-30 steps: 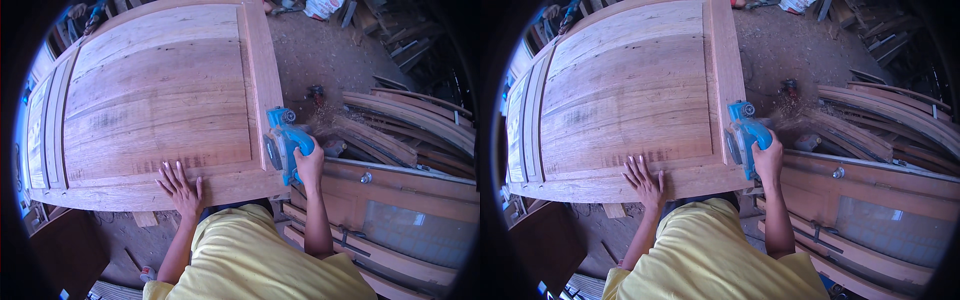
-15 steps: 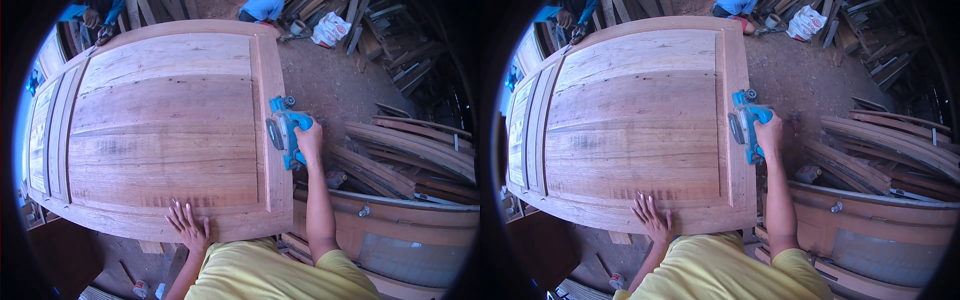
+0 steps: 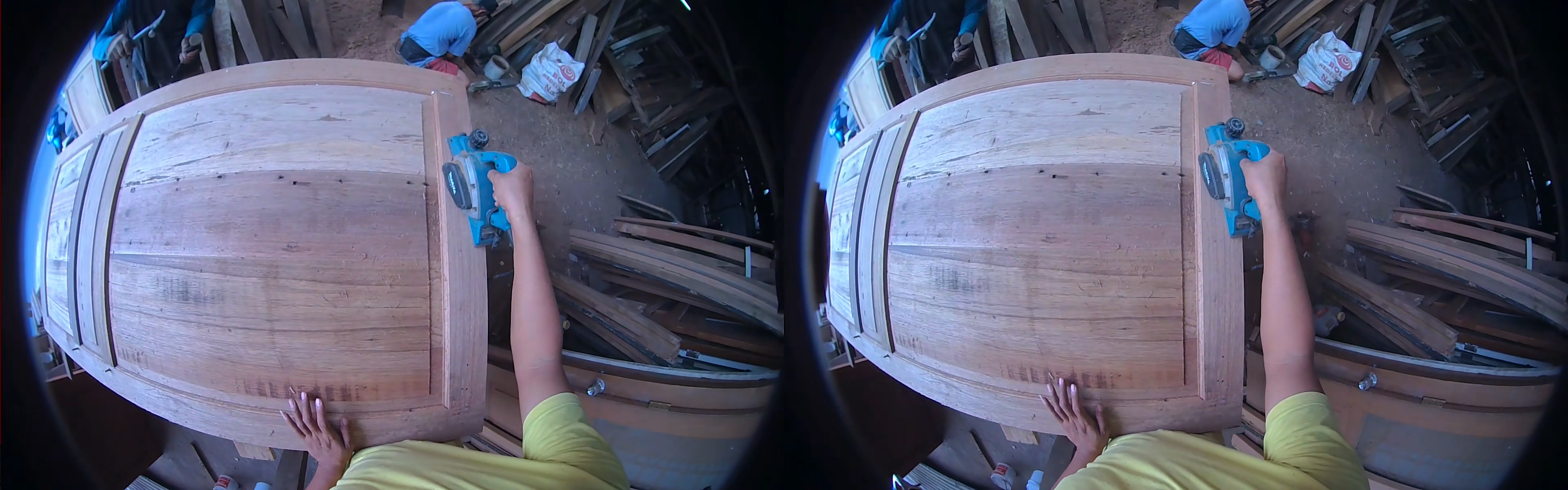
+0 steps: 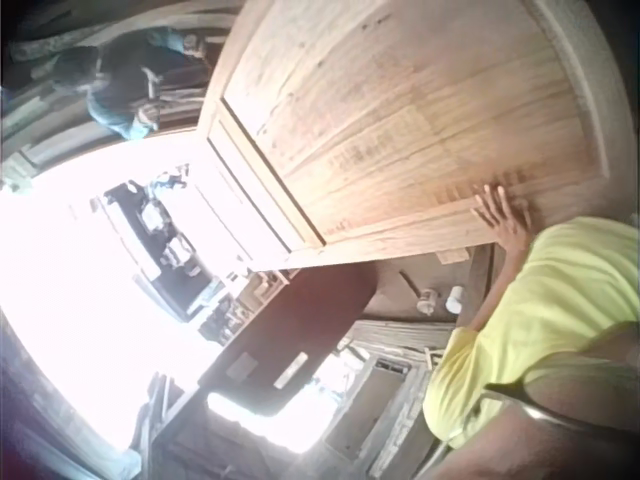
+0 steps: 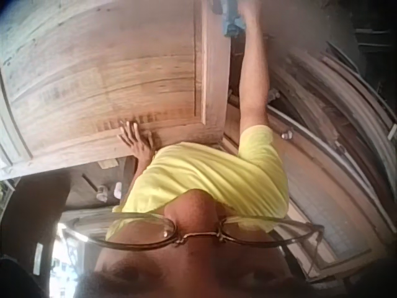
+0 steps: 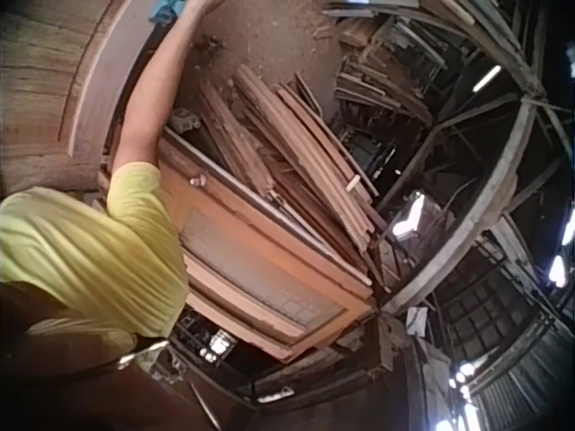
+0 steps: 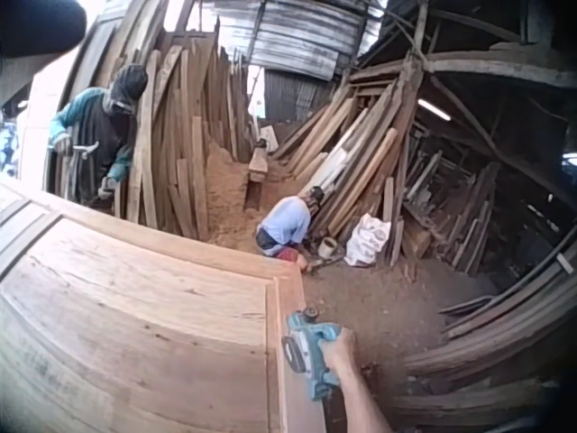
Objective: The person uses an electric power sander to smooth the surface and edges of a large wooden door, moving the tool in long strokes across the wood and occasionally checking the surface by hand.
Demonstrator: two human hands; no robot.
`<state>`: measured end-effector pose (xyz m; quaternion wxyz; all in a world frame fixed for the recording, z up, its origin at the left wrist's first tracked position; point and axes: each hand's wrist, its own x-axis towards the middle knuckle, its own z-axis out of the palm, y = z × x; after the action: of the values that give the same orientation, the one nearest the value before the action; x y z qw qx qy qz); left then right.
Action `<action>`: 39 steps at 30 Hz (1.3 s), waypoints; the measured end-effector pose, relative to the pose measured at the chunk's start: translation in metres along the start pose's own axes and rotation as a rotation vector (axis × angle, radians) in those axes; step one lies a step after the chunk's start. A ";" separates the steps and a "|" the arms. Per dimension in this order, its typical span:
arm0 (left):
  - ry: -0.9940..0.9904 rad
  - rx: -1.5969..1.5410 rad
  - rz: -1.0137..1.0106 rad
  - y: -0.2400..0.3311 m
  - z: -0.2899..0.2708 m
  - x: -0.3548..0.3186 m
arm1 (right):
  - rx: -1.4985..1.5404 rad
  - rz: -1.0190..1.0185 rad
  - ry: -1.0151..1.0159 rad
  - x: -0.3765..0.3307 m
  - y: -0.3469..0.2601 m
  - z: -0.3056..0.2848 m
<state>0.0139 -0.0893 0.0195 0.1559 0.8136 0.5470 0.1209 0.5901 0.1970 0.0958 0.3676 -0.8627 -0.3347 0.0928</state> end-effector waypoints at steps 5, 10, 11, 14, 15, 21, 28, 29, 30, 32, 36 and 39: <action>-0.024 -0.028 -0.021 -0.002 0.002 -0.002 | -0.029 0.142 -0.060 0.064 -0.025 0.019; -0.041 -0.026 -0.039 -0.004 0.005 -0.005 | 0.020 0.126 -0.077 0.105 -0.030 0.033; -0.042 -0.020 -0.039 -0.004 0.005 -0.006 | 0.009 0.118 -0.079 0.114 -0.030 0.035; -0.044 -0.018 -0.039 -0.005 0.006 -0.008 | 0.009 0.079 -0.075 0.145 -0.032 0.045; -0.045 -0.019 -0.044 -0.005 0.007 -0.009 | 0.014 0.065 -0.075 0.156 -0.031 0.050; -0.047 -0.005 -0.067 -0.004 0.009 -0.012 | 0.050 -0.040 -0.063 0.230 -0.026 0.079; 0.031 0.029 -0.086 0.001 0.011 -0.009 | -0.032 -0.054 0.048 0.293 -0.039 0.109; 0.040 0.043 -0.087 0.001 0.010 -0.007 | -0.070 -0.033 0.097 0.293 -0.047 0.109; 0.056 0.056 -0.093 0.001 0.009 -0.003 | -0.047 -0.025 0.110 0.286 -0.049 0.105; 0.056 0.067 -0.080 0.006 0.006 0.002 | 0.167 0.023 -0.007 0.251 -0.041 0.083; 0.063 0.019 -0.060 0.006 0.004 0.006 | 0.305 0.045 -0.092 0.113 -0.018 -0.003; 0.054 0.012 -0.039 0.004 0.005 0.004 | 0.322 0.112 -0.150 -0.037 0.008 -0.078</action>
<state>0.0209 -0.0874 0.0164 0.1384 0.8002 0.5674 0.1363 0.5980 0.1245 0.1431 0.4692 -0.8006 -0.2934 0.2298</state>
